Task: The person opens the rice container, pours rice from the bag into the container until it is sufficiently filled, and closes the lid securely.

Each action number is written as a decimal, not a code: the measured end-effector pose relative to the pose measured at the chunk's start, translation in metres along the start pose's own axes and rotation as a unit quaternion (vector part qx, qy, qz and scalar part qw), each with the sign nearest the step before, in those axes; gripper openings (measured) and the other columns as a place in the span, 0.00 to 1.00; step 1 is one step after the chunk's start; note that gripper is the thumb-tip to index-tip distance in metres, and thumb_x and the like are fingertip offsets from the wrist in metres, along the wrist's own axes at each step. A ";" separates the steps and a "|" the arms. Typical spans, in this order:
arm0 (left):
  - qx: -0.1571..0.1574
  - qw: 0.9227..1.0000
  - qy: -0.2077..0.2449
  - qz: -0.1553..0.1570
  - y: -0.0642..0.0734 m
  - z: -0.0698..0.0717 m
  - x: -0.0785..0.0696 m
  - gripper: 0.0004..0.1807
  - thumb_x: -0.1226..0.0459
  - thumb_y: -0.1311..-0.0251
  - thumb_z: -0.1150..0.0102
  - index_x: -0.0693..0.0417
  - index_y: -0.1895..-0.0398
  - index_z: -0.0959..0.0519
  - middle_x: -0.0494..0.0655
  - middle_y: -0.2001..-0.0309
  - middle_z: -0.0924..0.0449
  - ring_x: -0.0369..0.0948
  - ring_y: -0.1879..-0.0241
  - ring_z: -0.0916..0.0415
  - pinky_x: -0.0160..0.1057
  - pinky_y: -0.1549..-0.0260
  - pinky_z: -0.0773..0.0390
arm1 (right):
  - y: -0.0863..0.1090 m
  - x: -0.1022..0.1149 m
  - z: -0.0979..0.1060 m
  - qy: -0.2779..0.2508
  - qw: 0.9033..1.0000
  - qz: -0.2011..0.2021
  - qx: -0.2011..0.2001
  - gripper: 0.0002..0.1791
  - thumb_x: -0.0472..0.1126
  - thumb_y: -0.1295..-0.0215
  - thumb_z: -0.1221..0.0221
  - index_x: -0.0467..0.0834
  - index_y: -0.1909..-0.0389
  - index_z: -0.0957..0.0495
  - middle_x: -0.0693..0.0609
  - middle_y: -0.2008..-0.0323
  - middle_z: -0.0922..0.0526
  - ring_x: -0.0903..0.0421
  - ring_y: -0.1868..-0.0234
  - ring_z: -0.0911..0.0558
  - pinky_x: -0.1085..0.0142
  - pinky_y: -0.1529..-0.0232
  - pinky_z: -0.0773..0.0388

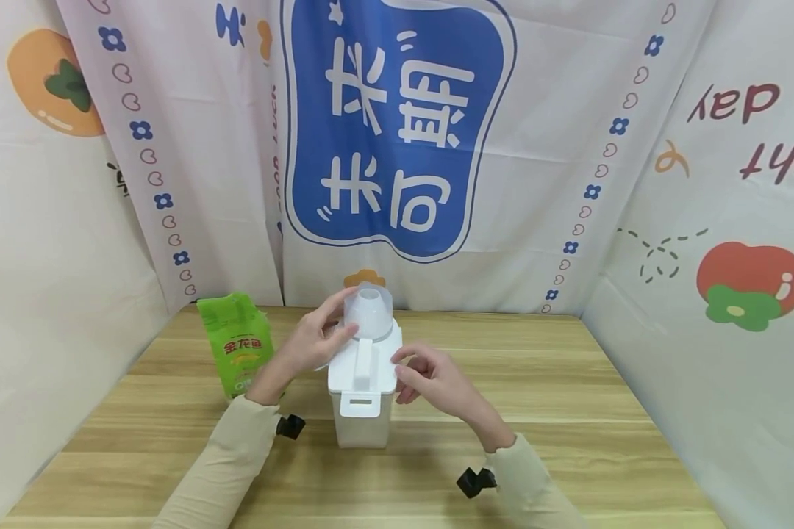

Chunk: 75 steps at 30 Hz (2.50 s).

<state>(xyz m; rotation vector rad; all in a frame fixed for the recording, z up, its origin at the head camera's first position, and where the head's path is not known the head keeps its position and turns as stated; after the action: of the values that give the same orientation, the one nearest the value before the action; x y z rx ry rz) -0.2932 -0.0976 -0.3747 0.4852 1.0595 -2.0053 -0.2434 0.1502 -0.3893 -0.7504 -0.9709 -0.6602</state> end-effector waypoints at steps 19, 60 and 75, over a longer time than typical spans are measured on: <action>0.048 0.998 0.038 -0.009 0.009 -0.003 0.007 0.40 0.62 0.36 0.39 0.35 0.24 0.46 0.55 0.28 0.37 0.55 0.35 0.30 0.57 0.37 0.28 | -0.033 -0.027 0.029 -0.051 0.994 -0.051 -0.079 0.18 0.45 0.27 0.46 0.31 0.51 0.26 0.32 0.59 0.20 0.53 0.66 0.16 0.58 0.64 0.13; 0.091 0.994 0.062 -0.026 0.000 -0.006 0.001 0.44 0.60 0.37 0.37 0.35 0.23 0.50 0.48 0.25 0.41 0.52 0.31 0.34 0.55 0.35 0.30 | -0.050 -0.064 0.031 -0.174 0.983 -0.046 0.043 0.09 0.42 0.22 0.54 0.45 0.60 0.25 0.55 0.59 0.23 0.62 0.55 0.22 0.65 0.49 0.19; 0.116 0.990 0.077 0.027 -0.001 -0.007 0.002 0.43 0.56 0.35 0.40 0.25 0.24 0.53 0.48 0.25 0.42 0.54 0.31 0.35 0.61 0.36 0.31 | -0.054 -0.073 0.032 -0.224 0.966 -0.020 0.125 0.13 0.43 0.20 0.62 0.48 0.54 0.28 0.59 0.55 0.23 0.63 0.51 0.23 0.66 0.45 0.25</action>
<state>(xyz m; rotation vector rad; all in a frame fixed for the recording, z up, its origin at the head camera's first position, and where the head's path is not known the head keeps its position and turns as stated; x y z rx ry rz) -0.2949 -0.0927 -0.3792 0.7955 0.8959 -2.0799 -0.3312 0.1565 -0.4290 -0.6678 -1.4581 -0.3946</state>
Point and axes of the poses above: each hand's wrist, its own y-axis away from the middle knuckle, its own z-axis out of the back of the hand, x = y × z, the point moved 2 cm from there along -y, towards the middle knuckle
